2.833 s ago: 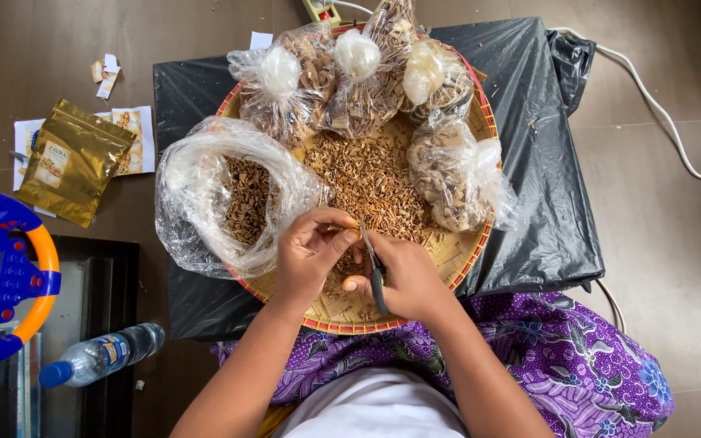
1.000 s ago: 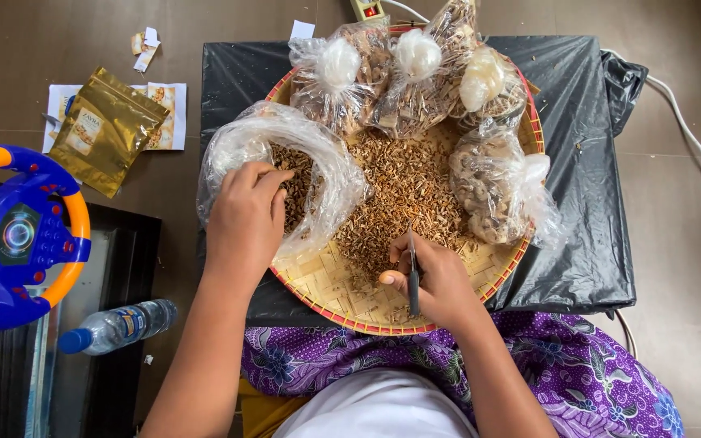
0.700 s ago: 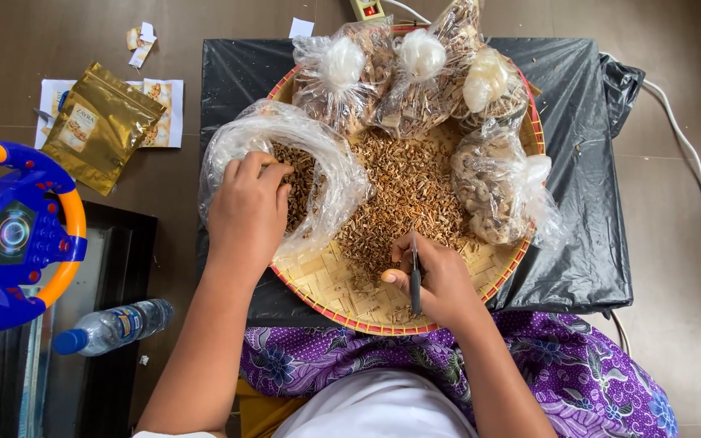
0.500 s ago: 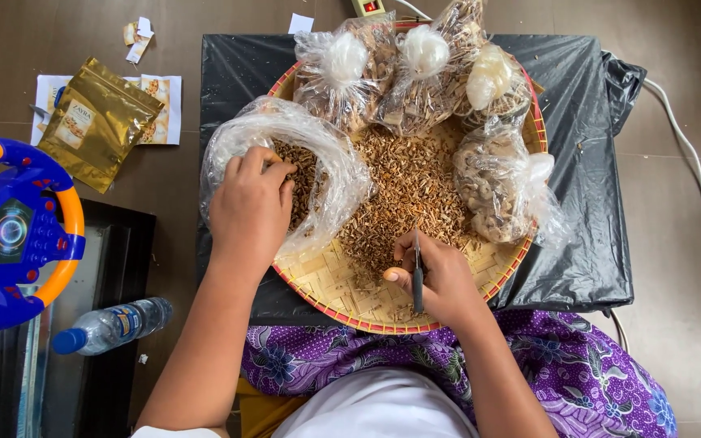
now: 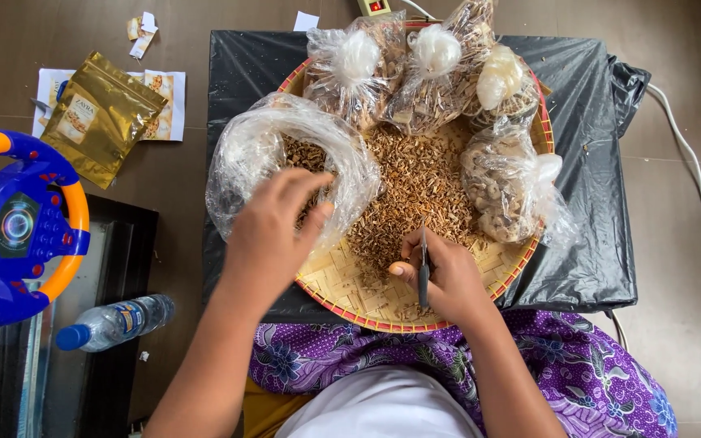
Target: Using scissors to cut dried herbs into smaller pieces over a woven tray.
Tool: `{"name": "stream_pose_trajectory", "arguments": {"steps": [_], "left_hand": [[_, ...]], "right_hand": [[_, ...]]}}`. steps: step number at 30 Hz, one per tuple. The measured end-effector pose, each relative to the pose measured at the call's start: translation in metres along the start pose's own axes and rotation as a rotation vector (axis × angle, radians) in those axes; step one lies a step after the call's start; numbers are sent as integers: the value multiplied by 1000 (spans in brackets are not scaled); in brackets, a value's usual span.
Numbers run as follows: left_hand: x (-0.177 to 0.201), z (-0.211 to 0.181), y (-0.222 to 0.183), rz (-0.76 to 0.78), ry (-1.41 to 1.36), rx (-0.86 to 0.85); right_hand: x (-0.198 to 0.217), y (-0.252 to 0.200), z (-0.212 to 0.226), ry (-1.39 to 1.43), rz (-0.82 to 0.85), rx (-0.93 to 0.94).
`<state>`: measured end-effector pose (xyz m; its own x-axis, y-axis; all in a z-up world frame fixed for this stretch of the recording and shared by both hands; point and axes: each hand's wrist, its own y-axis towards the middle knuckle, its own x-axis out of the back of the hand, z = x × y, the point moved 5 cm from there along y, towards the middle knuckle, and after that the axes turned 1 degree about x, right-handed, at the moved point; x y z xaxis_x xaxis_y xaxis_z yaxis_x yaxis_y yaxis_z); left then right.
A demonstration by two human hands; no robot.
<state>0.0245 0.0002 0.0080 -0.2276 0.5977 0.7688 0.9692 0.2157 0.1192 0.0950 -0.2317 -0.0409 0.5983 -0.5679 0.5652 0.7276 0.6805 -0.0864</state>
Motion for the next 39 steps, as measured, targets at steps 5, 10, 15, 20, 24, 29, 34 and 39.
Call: {"name": "stream_pose_trajectory", "arguments": {"steps": [5, 10, 15, 20, 24, 29, 34, 39], "left_hand": [[-11, -4, -16, -53, 38, -122], [24, 12, -10, -370, 380, -27], [24, 47, 12, -210, 282, 400], [8, 51, 25, -174, 277, 387], [7, 57, 30, -147, 167, 339], [19, 35, 22, -239, -100, 355], [9, 36, 22, -313, -335, 377], [-4, 38, 25, -419, -633, 330]], "right_hand": [[8, 9, 17, 41, -49, -102], [12, 41, 60, -95, -97, -163], [-5, 84, 94, -366, -43, -183], [-14, 97, 88, -420, -71, -234], [-19, 94, 82, -331, -151, -201], [-22, 99, 52, -293, -201, -184], [-18, 102, 39, -269, -253, -139], [-14, 94, 56, 181, -244, -168]]}}
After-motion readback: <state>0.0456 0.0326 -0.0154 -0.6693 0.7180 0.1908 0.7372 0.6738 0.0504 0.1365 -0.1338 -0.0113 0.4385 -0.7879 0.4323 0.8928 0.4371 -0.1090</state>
